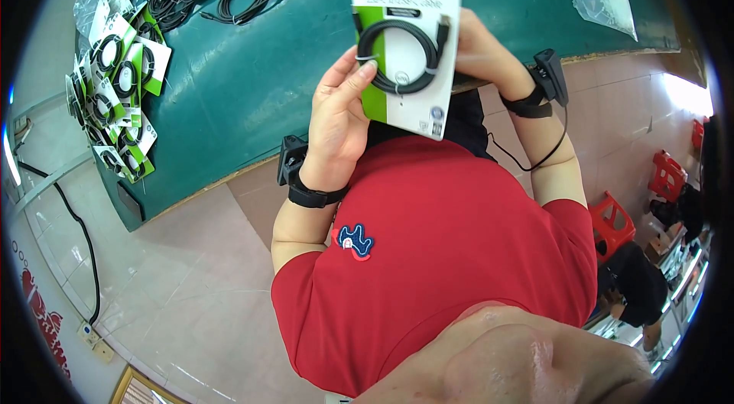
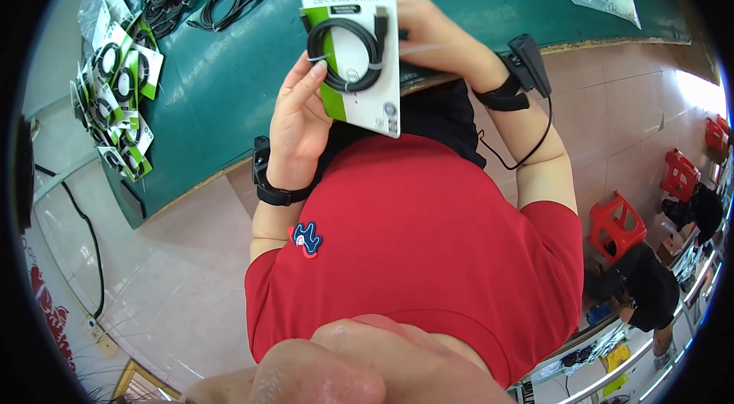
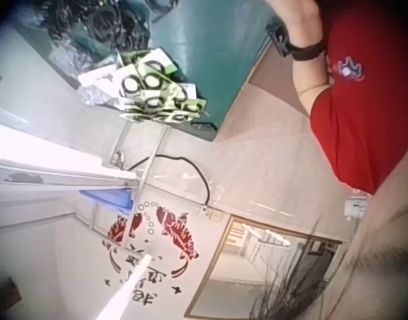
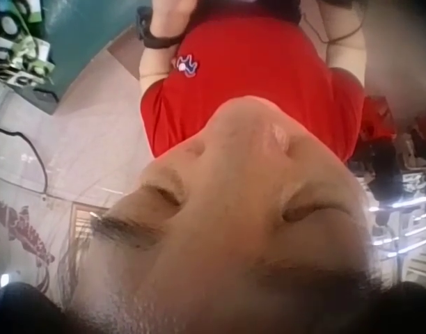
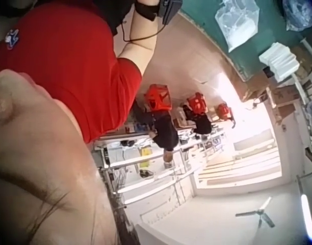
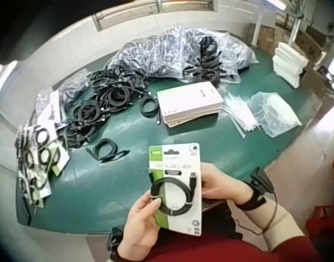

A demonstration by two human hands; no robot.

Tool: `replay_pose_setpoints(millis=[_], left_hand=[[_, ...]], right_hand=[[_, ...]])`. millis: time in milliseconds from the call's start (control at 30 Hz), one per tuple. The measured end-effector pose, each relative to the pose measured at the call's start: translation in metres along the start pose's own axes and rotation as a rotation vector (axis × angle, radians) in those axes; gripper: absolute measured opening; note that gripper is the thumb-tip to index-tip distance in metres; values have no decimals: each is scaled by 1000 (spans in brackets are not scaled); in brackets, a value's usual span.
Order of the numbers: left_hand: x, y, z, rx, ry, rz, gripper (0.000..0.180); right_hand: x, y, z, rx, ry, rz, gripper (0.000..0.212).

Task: Manually packaging USB cables into retail cardboard and plastic blister packs.

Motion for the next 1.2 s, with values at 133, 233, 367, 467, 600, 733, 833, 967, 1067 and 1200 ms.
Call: replay_pose_setpoints(millis=[133, 233, 367, 467, 600, 733, 833, 967, 1067, 1200], left_hand=[[-3, 0, 2, -65, -87, -7, 34], [-1, -5, 3, -50, -81, 6, 33], [4, -12, 1, 11, -9, 53, 30], [7, -17, 0, 57, 36, 104, 29], [10, -20, 0, 86, 47, 116, 29], [12, -21, -3, 95, 82, 109, 27], [18, -19, -4, 101, 131, 51, 26], [18, -13, 2, 81, 117, 51, 29], [12, -14, 2, 55, 20, 84, 32], [6, -12, 0, 91, -29, 216, 39]], right_hand=[[-36, 30, 6, -52, -393, 21, 32], [-5, 63, 7, -595, -94, -152, 17], [57, 12, 34, -162, 201, -720, 20], [62, -1, 35, -88, 222, -763, 21], [44, -7, 27, -9, 233, -771, 21], [34, -9, 24, 99, 305, -684, 21], [31, -11, 23, 151, 358, -607, 22], [33, -13, 21, 123, 392, -569, 23], [42, -10, 17, 20, 375, -630, 25], [33, -10, -4, 236, 205, -411, 28]])
Point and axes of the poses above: each hand's wrist, its own z-axis towards the middle knuckle, its own y-axis out of the back of the hand, x = y × z, the point moved 7 cm from there along z, towards the middle knuckle, and after that the axes turned 1 degree about y, right-handed, at the moved point
